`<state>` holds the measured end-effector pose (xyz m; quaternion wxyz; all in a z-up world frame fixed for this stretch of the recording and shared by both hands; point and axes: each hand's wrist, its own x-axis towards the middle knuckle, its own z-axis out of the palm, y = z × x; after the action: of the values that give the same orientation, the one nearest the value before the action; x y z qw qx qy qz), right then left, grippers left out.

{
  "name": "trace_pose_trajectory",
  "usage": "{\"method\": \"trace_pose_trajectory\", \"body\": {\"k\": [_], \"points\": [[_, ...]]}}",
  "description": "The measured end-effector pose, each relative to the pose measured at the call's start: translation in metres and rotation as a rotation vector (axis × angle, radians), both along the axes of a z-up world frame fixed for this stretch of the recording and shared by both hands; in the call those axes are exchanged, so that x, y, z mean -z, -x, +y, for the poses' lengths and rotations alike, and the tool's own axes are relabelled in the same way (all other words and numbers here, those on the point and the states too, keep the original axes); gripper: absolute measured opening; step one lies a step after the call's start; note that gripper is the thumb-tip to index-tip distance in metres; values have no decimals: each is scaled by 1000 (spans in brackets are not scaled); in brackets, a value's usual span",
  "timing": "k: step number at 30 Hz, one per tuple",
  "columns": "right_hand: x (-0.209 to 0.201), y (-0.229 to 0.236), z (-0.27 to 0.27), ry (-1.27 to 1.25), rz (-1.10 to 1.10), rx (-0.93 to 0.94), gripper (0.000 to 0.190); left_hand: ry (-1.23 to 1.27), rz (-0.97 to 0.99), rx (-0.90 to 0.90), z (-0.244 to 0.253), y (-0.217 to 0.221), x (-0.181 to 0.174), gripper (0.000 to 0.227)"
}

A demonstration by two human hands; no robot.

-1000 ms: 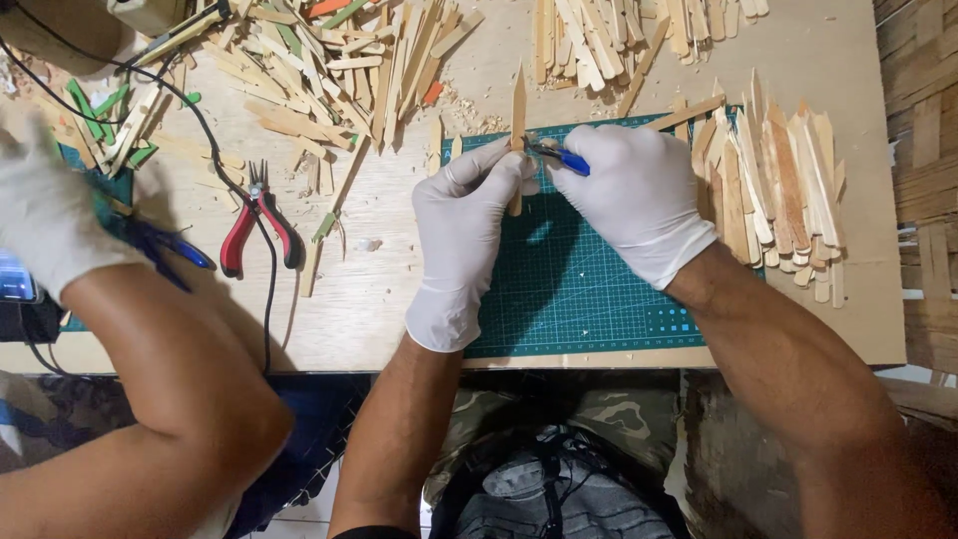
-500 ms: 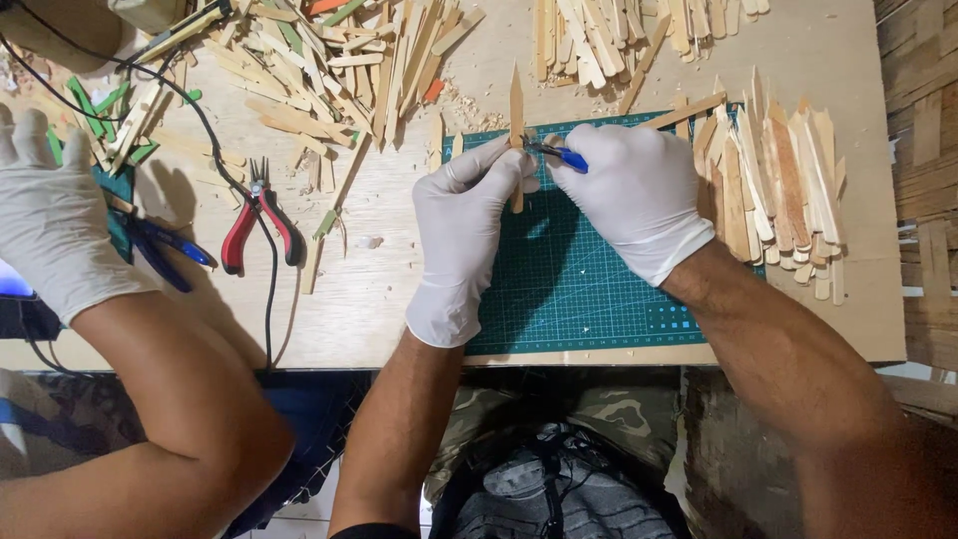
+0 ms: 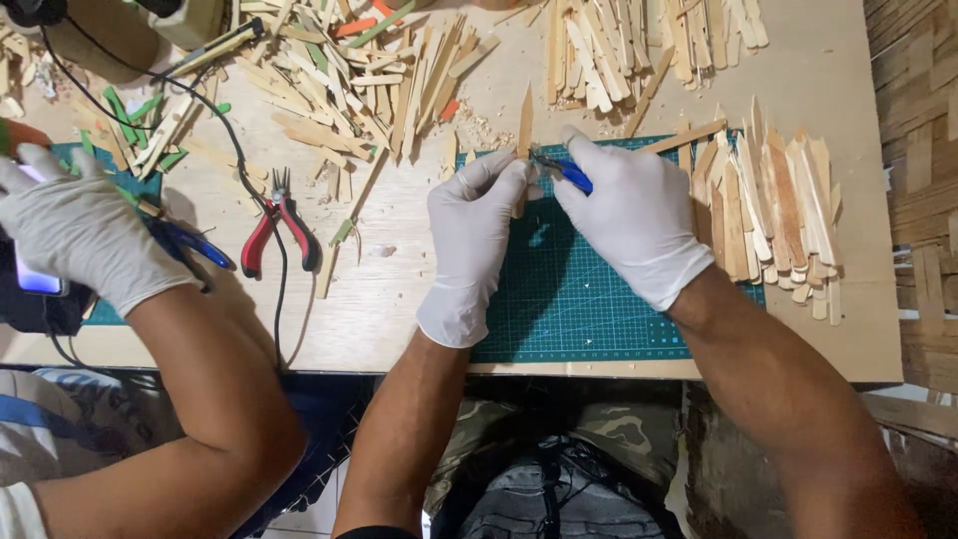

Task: Trimming small wooden sticks using pliers on a cutting mat

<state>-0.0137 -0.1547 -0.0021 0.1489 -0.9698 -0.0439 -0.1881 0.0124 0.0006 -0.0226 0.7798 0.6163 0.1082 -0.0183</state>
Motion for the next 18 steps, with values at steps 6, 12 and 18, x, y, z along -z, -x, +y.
{"method": "trace_pose_trajectory", "body": {"k": [6, 12, 18], "points": [[-32, 8, 8, -78, 86, -46, 18, 26, 6, 49, 2, 7, -12, 19], [-31, 4, 6, -198, 165, 4, 15, 114, 25, 64, -1, 9, -25, 18], [-32, 13, 5, 176, -30, 31, 16, 102, 27, 42, 0, 11, -23, 21]]}}
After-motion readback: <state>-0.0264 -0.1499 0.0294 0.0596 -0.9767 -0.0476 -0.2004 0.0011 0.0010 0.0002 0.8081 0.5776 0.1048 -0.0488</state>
